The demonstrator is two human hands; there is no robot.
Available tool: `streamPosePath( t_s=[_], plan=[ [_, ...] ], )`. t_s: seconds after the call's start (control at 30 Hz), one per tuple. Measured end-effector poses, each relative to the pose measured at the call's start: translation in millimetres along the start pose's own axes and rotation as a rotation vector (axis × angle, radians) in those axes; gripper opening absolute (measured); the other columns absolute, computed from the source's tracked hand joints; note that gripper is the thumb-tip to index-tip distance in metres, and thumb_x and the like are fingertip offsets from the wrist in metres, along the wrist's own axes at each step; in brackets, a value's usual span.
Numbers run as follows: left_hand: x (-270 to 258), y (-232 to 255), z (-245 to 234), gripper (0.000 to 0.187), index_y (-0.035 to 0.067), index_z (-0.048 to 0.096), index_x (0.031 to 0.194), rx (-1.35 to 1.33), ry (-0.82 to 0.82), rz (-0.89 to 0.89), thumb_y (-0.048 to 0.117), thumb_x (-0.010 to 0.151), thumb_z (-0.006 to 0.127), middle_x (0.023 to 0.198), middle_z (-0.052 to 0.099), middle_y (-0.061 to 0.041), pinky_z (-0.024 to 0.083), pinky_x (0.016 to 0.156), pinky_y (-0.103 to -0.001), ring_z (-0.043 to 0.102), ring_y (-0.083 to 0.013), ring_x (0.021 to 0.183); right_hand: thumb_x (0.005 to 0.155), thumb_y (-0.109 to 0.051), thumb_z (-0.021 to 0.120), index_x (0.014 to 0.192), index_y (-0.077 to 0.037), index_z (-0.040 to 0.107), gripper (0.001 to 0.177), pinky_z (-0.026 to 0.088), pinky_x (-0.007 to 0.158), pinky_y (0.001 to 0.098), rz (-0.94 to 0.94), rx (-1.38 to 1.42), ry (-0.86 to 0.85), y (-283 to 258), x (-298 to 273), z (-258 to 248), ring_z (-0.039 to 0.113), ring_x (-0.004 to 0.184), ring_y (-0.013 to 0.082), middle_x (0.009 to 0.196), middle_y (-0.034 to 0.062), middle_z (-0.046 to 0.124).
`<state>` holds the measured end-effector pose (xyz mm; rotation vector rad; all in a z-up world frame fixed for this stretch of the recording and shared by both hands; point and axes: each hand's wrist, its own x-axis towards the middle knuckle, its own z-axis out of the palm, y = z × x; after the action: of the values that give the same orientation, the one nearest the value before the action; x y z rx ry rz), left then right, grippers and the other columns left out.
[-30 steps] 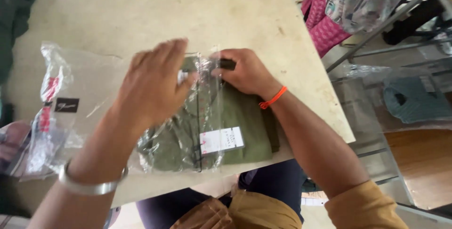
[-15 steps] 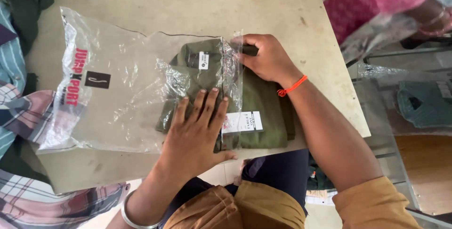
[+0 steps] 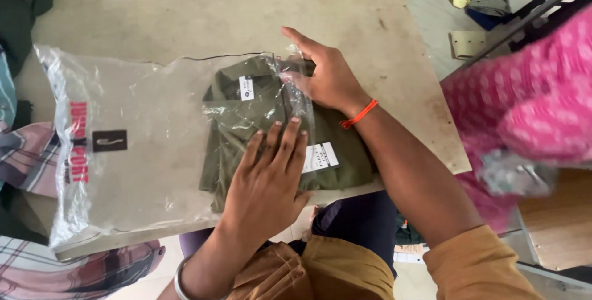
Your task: Folding a green long-sleeved shirt and placing it into a plastic retail bag.
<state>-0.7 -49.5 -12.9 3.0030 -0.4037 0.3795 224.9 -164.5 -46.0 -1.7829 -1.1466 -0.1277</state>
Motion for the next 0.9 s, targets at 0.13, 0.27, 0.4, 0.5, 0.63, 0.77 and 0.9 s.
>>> streamPosePath(
  t_s=[0.13, 0.27, 0.4, 0.5, 0.63, 0.77, 0.9],
  plan=[
    [-17.8, 18.7, 11.8, 0.06, 0.004, 0.061, 0.135, 0.122, 0.153, -0.076, 0.031, 0.081, 0.069, 0.148, 0.055, -0.016, 0.035, 0.114, -0.051, 0.053, -0.0336, 0.135, 0.09, -0.007, 0.079, 0.154, -0.01, 0.051, 0.07, 0.058, 0.094, 0.0306, 0.173, 0.019, -0.041, 4.1, -2.0, -6.4, 0.074, 0.097, 0.0154, 0.107, 0.0107, 0.079],
    [-34.7, 32.8, 24.0, 0.033, 0.002, 0.07, 0.123, 0.025, 0.327, -0.065, 0.017, 0.095, 0.062, 0.137, 0.067, -0.012, 0.041, 0.113, -0.047, 0.061, -0.0301, 0.129, 0.089, -0.011, 0.082, 0.146, -0.009, 0.059, 0.061, 0.058, 0.093, 0.0303, 0.14, -0.067, 0.015, 12.3, -3.7, -4.7, 0.075, 0.098, 0.0147, 0.106, 0.0115, 0.078],
    [-39.7, 35.1, 28.0, 0.036, 0.001, 0.071, 0.122, -0.017, 0.323, -0.053, 0.013, 0.09, 0.058, 0.134, 0.068, -0.013, 0.043, 0.111, -0.044, 0.062, -0.0302, 0.129, 0.09, -0.013, 0.079, 0.148, -0.009, 0.058, 0.061, 0.056, 0.097, 0.0325, 0.163, 0.075, -0.073, -1.2, 0.2, -10.2, 0.072, 0.1, 0.02, 0.107, 0.0123, 0.076],
    [-41.6, 34.1, 27.3, 0.036, 0.001, 0.071, 0.124, -0.056, 0.322, -0.063, 0.012, 0.093, 0.056, 0.138, 0.066, -0.012, 0.043, 0.113, -0.045, 0.061, -0.0292, 0.132, 0.09, -0.013, 0.082, 0.152, -0.005, 0.051, 0.069, 0.049, 0.108, 0.0383, 0.064, -0.012, -0.084, -2.7, -4.0, -23.6, 0.07, 0.118, 0.0263, 0.124, 0.0144, 0.074],
    [-38.2, 35.2, 13.1, 0.039, 0.003, 0.071, 0.127, -0.01, 0.366, -0.074, 0.015, 0.092, 0.059, 0.142, 0.061, -0.015, 0.041, 0.111, -0.046, 0.059, -0.0307, 0.131, 0.098, -0.011, 0.078, 0.146, -0.009, 0.06, 0.051, 0.055, 0.109, 0.0386, -0.017, -0.434, 0.273, -36.2, -9.4, -44.3, 0.071, 0.124, 0.0308, 0.137, 0.018, 0.071],
    [-41.0, 34.1, 5.9, 0.045, -0.001, 0.07, 0.122, -0.208, 0.309, -0.049, 0.027, 0.087, 0.07, 0.14, 0.061, -0.017, 0.041, 0.111, -0.048, 0.058, -0.0322, 0.13, 0.109, -0.02, 0.059, 0.152, -0.011, 0.05, 0.044, 0.042, 0.125, 0.0472, -0.173, -0.532, 0.265, -110.2, -33.7, -25.0, 0.055, 0.145, 0.0371, 0.153, 0.021, 0.056],
    [-46.0, 20.3, -14.5, 0.028, 0.005, 0.074, 0.113, -0.327, 0.241, 0.034, 0.026, 0.094, 0.071, 0.127, 0.072, -0.01, 0.045, 0.111, -0.046, 0.067, -0.024, 0.121, 0.096, -0.044, 0.062, 0.152, -0.008, 0.05, 0.067, 0.026, 0.116, 0.0552, -0.081, -0.693, -0.125, -83.6, -57.6, 16.3, 0.041, 0.144, 0.0451, 0.158, 0.0283, 0.045]
  ],
)
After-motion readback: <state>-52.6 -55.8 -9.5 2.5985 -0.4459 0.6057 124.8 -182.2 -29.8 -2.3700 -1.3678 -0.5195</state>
